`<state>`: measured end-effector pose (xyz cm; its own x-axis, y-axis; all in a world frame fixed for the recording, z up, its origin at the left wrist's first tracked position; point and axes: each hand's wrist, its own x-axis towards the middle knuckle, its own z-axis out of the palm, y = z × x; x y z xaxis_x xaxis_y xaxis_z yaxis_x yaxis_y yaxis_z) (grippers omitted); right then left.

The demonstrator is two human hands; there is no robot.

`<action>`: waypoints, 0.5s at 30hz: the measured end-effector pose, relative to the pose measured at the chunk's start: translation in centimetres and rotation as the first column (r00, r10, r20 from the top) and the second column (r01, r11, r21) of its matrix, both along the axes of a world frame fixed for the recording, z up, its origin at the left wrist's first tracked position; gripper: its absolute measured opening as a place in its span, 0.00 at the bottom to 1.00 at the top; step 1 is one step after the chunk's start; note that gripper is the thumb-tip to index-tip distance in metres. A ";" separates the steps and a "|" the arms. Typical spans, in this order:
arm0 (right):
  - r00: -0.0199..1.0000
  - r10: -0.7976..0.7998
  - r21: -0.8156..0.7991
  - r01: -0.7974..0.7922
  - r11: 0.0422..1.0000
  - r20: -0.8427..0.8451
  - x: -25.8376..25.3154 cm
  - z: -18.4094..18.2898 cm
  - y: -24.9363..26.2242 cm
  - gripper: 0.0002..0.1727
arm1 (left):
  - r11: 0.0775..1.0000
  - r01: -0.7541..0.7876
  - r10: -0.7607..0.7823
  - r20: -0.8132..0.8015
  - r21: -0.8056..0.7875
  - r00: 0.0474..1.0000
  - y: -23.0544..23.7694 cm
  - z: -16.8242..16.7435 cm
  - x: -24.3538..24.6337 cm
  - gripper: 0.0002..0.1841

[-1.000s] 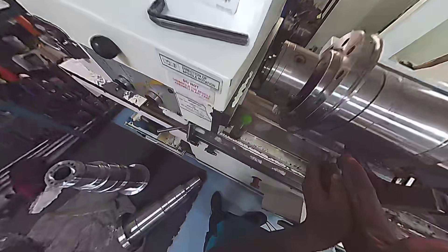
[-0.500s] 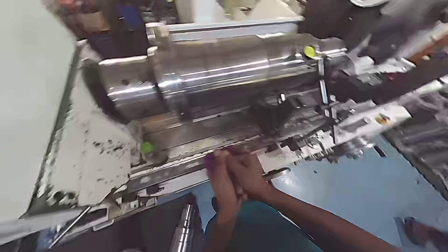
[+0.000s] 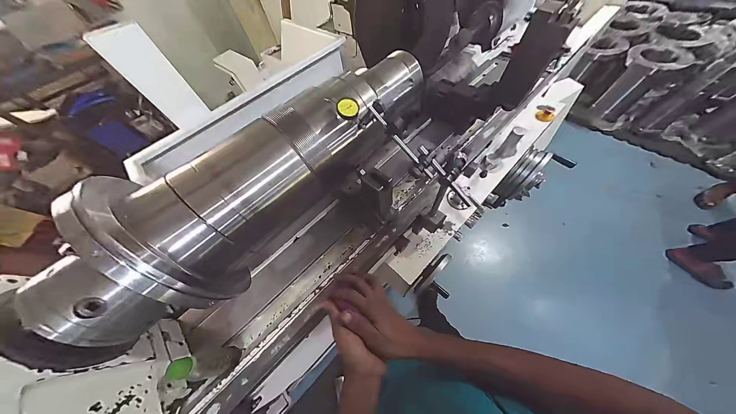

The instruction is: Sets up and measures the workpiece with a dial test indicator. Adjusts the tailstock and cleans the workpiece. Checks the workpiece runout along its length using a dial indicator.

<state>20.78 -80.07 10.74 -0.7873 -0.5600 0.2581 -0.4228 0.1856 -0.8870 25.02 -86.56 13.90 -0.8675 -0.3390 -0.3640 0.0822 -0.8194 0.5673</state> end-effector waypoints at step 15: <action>0.761 -0.630 0.545 0.465 0.698 0.157 -7.9 -17.4 10.9 0.46 | 0.740 0.645 -0.639 0.100 -0.192 0.763 4.8 -1.5 -0.7 0.31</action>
